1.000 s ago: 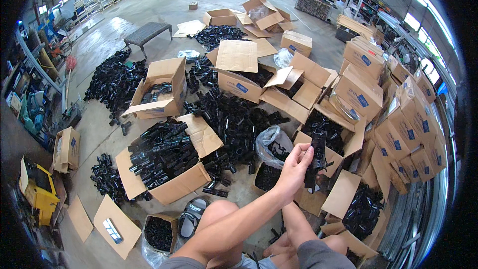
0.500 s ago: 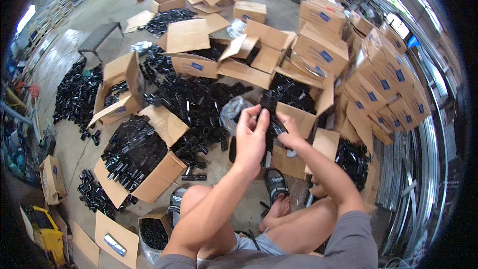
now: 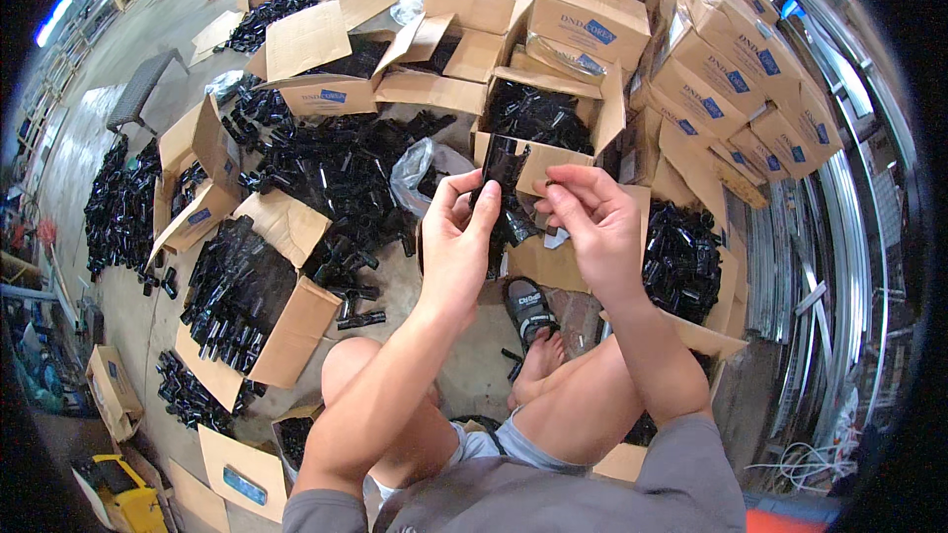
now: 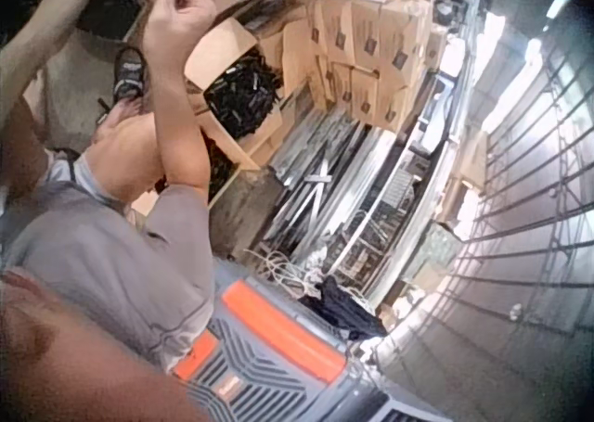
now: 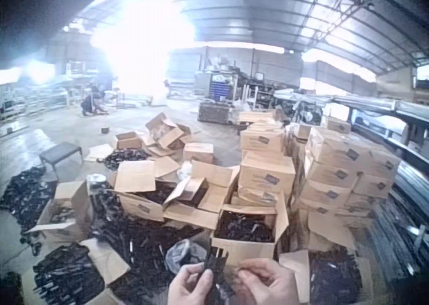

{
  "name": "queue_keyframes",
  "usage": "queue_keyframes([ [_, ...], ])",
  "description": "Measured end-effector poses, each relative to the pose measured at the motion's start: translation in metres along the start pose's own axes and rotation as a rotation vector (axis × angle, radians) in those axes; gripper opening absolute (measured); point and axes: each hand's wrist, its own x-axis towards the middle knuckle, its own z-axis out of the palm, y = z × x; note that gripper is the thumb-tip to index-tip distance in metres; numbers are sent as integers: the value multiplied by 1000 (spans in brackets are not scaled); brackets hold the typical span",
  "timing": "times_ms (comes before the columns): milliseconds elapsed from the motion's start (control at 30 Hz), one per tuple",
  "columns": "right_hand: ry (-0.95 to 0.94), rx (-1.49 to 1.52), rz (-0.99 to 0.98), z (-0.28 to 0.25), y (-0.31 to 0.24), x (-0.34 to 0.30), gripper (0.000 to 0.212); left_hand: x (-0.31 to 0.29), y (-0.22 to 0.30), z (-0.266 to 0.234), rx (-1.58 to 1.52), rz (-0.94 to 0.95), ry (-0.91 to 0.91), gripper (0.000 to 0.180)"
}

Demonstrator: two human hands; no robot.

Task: The person assembles black metal components by hand while sitting on the floor, taking parts from cardboard boxes and snapping them together.

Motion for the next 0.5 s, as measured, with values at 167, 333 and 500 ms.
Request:
queue_keyframes([
  [167, 80, -172, -208, -2, 13, -5, 17, -4, -8, 5, 136, 26, -154, 21],
  [333, 167, -200, -216, -6, 15, -3, 14, -4, -13, 7, 99, 32, -258, 19],
  [500, 189, -197, -231, -9, 8, -5, 14, -5, -11, 13, -62, -52, -307, 22],
])
